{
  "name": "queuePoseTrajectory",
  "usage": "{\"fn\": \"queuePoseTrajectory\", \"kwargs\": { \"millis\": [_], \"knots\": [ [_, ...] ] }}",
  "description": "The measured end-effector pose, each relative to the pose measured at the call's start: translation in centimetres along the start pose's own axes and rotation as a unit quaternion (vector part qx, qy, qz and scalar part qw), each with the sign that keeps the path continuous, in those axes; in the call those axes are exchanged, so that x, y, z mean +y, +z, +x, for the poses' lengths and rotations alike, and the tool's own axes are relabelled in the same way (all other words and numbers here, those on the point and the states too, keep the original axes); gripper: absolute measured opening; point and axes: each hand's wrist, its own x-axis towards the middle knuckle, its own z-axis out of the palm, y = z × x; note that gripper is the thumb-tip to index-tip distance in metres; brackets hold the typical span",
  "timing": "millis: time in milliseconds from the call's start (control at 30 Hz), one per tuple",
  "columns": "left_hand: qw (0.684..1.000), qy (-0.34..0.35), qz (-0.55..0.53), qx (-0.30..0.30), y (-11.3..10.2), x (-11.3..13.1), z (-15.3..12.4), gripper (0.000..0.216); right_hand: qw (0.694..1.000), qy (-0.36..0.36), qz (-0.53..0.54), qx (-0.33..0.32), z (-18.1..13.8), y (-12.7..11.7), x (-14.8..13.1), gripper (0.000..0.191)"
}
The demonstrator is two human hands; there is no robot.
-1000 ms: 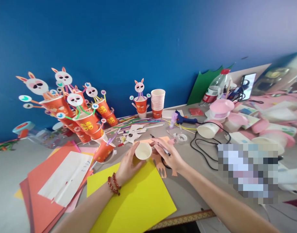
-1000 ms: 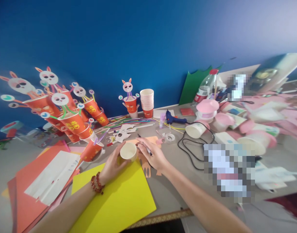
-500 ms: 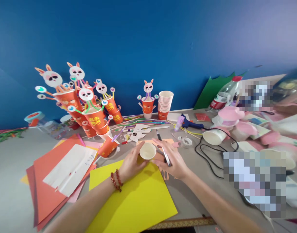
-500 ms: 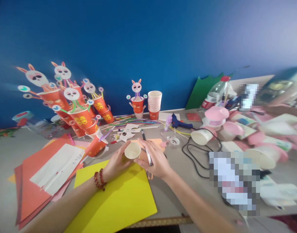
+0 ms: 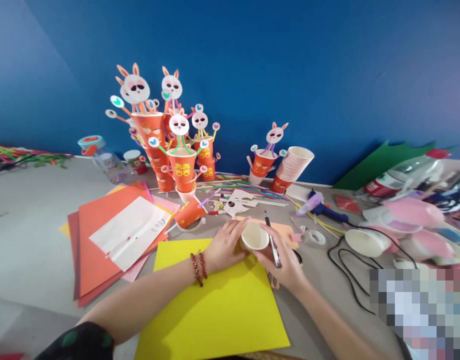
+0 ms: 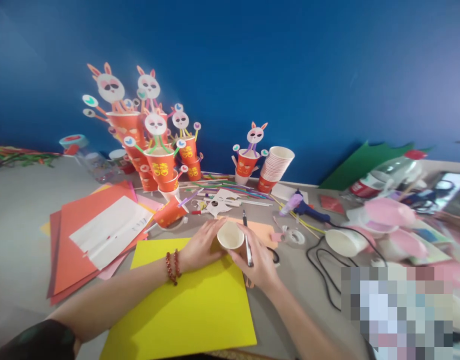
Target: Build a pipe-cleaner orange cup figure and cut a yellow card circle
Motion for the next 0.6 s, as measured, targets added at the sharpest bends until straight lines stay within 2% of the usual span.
{"fn": "queuePoseTrajectory", "kwargs": {
  "millis": [200,433,600],
  "knots": [
    [0.998,-0.024,-0.058,-0.001,-0.2,-0.3,-0.2,0.102,1.0,0.01,-0.001,0.003,-0.2,0.2,0.6,0.056],
    [0.998,-0.03,-0.059,-0.003,0.0,-0.6,-0.3,0.105,1.0,0.025,0.015,-0.003,-0.3,0.0,0.9,0.055],
    [0.988,0.002,-0.156,0.008,-0.6,-1.5,-0.2,0.103,0.999,0.042,0.019,-0.011,-0.4,0.0,1.4,0.055]
  ]
}}
